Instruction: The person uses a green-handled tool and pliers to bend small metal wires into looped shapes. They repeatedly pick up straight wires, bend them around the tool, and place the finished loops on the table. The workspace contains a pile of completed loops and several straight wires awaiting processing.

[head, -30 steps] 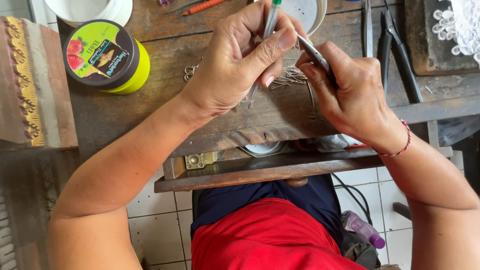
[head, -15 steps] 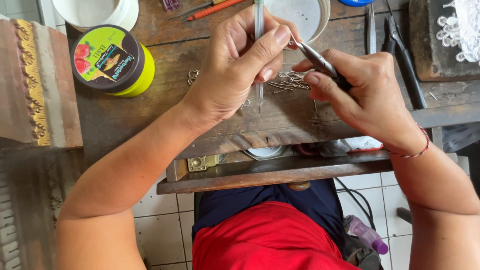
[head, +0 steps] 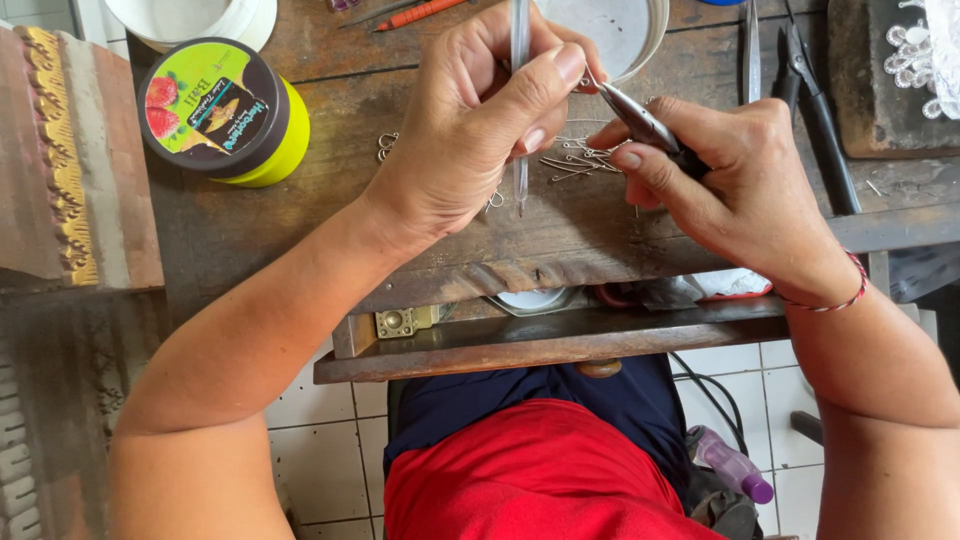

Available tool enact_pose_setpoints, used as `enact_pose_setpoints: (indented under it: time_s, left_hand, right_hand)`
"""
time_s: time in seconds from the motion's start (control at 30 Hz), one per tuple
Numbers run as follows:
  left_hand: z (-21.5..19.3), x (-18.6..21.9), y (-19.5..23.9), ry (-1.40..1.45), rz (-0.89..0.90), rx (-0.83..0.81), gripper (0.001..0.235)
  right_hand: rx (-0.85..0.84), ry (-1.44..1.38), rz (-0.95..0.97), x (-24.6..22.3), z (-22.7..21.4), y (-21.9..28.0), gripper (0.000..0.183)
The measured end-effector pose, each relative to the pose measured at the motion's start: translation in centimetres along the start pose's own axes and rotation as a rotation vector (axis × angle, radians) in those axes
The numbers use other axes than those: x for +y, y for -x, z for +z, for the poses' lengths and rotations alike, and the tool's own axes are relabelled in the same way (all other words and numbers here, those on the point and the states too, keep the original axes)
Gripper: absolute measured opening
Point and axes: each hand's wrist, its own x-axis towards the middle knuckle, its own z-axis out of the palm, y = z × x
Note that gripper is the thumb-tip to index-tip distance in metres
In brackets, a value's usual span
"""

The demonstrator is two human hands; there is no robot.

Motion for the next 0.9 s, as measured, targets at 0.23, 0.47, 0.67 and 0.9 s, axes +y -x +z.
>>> enact_pose_setpoints:
  time_s: [0.23,0.47,0.67,0.9]
  left_hand:
    - [0.0,-0.1,0.0,0.01,-0.012,0.006,0.014]
    - [0.0,0.0,-0.1,0.067,-0.04,-0.006,0.012]
    - [0.0,0.5,-0.1,0.071,-0.061,-0.05,0.015]
    - [-0.1,0.5,-0.3,-0.002,-0.086,0.003,0.012]
  right_hand:
    - [-0.014,-0.024,0.013,0.1,0.1,0.0,0.022]
    - [-0.052,-0.071,0.0,0.5,0.0,-0.1,0.023]
    - [-0.189,-0.185,0.071,0.8,-0.7,0.0,0.029]
    - [-0.225,-0.202,0.055,0.9,-1.0,-0.4,0.029]
